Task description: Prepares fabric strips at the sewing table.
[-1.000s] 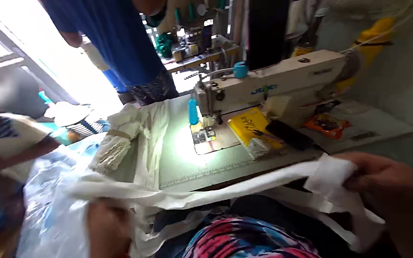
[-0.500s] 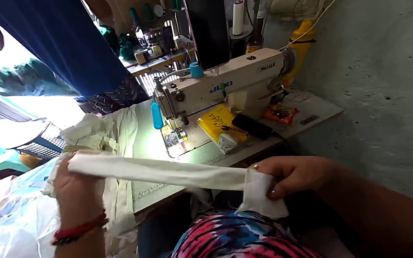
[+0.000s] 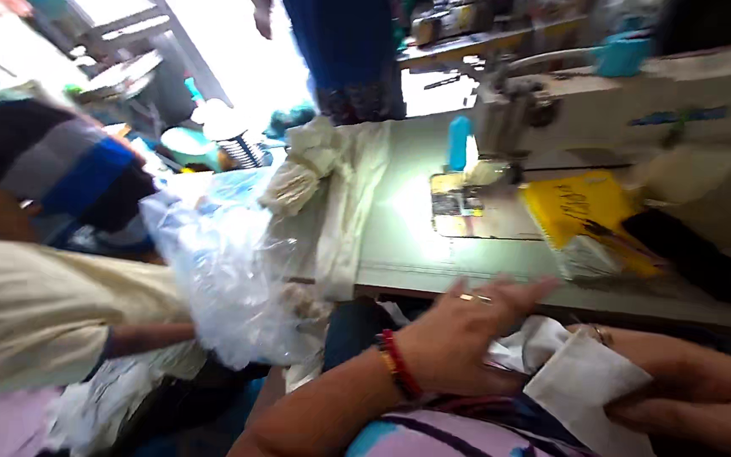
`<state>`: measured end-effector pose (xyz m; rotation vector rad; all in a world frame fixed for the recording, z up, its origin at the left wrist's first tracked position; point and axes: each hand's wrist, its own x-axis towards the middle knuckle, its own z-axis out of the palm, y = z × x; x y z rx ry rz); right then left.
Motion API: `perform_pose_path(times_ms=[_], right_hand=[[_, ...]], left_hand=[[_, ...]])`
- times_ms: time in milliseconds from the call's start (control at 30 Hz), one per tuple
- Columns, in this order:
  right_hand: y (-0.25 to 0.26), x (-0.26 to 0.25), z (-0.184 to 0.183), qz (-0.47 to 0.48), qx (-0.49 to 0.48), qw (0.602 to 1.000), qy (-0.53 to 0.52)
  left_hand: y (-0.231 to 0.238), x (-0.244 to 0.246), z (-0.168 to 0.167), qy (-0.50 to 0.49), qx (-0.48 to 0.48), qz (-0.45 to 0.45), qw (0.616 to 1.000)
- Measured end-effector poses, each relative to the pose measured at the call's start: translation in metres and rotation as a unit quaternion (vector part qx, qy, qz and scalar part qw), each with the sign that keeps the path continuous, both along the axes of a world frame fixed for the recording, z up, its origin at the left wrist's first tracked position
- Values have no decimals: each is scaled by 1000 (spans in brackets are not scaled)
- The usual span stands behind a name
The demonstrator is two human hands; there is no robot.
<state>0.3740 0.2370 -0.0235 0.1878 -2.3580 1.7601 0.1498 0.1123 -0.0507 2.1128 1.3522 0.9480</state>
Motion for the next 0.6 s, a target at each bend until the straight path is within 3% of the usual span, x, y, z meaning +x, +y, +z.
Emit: perform_pose_path(times_ms=[133,333,467,600], right_hand=[[-5,-29,-4,38,-3,999,-25],[1,-32,0,71,-63,993,-67],[1,-36,-3,24,-115,992,-53],[-23,-56,18,26,-104,993,-46]], left_hand=[[-4,-1,-11,-54,-36,-26,998],[-39,-68,-17,-201,-30,137,970],[-55,-88,-25,-119,-54,153,980],[-62,-67,-26,-57,29,188,980]])
